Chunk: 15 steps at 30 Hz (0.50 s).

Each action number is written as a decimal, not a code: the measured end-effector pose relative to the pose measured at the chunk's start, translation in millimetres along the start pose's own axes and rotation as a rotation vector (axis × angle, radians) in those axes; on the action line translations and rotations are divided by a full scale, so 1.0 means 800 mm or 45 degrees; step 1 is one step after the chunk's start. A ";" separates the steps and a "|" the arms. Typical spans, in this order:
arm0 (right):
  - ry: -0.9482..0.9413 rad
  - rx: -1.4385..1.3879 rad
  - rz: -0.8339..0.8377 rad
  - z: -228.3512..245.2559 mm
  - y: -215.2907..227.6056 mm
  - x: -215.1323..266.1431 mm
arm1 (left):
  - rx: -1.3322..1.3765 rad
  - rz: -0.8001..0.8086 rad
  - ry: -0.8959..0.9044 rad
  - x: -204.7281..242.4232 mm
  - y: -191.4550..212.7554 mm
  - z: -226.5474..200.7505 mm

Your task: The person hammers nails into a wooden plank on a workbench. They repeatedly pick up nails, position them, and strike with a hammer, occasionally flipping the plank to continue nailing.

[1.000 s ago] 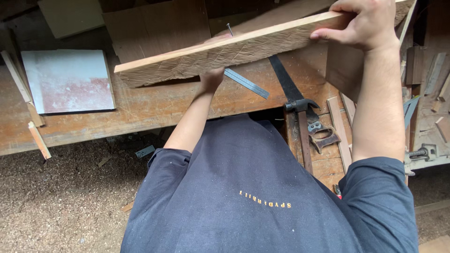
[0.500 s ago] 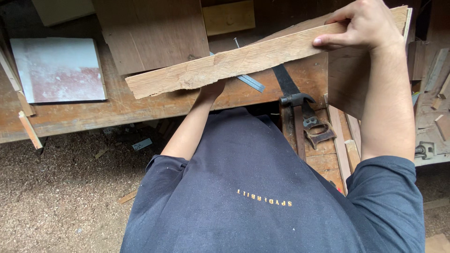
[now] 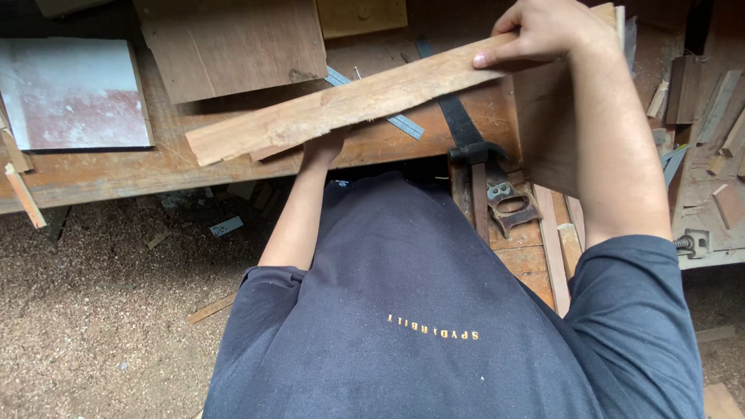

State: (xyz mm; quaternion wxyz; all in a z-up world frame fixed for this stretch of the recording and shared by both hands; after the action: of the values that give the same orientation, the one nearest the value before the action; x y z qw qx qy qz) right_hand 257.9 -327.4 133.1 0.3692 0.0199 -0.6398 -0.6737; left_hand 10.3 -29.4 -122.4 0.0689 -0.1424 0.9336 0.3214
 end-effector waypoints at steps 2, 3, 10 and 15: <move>0.048 -0.044 -0.016 0.001 -0.014 -0.014 | 0.092 0.029 0.183 -0.002 0.006 -0.007; 0.072 -0.049 -0.053 0.000 -0.019 -0.016 | 0.119 0.025 0.255 -0.002 0.007 -0.013; 0.396 0.046 -0.664 0.002 -0.014 0.022 | 0.087 -0.058 0.192 -0.023 0.055 -0.086; 0.080 -0.047 -1.174 -0.045 -0.012 0.126 | -0.672 1.168 0.322 -0.014 0.143 -0.199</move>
State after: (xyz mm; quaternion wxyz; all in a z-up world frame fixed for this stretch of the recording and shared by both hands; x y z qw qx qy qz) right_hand 198.2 -410.9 163.1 0.0505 0.3162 -0.5406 -0.7780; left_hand -20.3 -39.5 71.8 -0.2294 0.2295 0.7887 0.5222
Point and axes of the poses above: each hand's wrist, its own x-axis away from the middle knuckle, its own y-axis out of the back of the hand, z = x × y, the point moved 2 cm from there along -x, towards the middle knuckle, and after that the axes turned 6 degrees about -y, right-handed, at the moved point
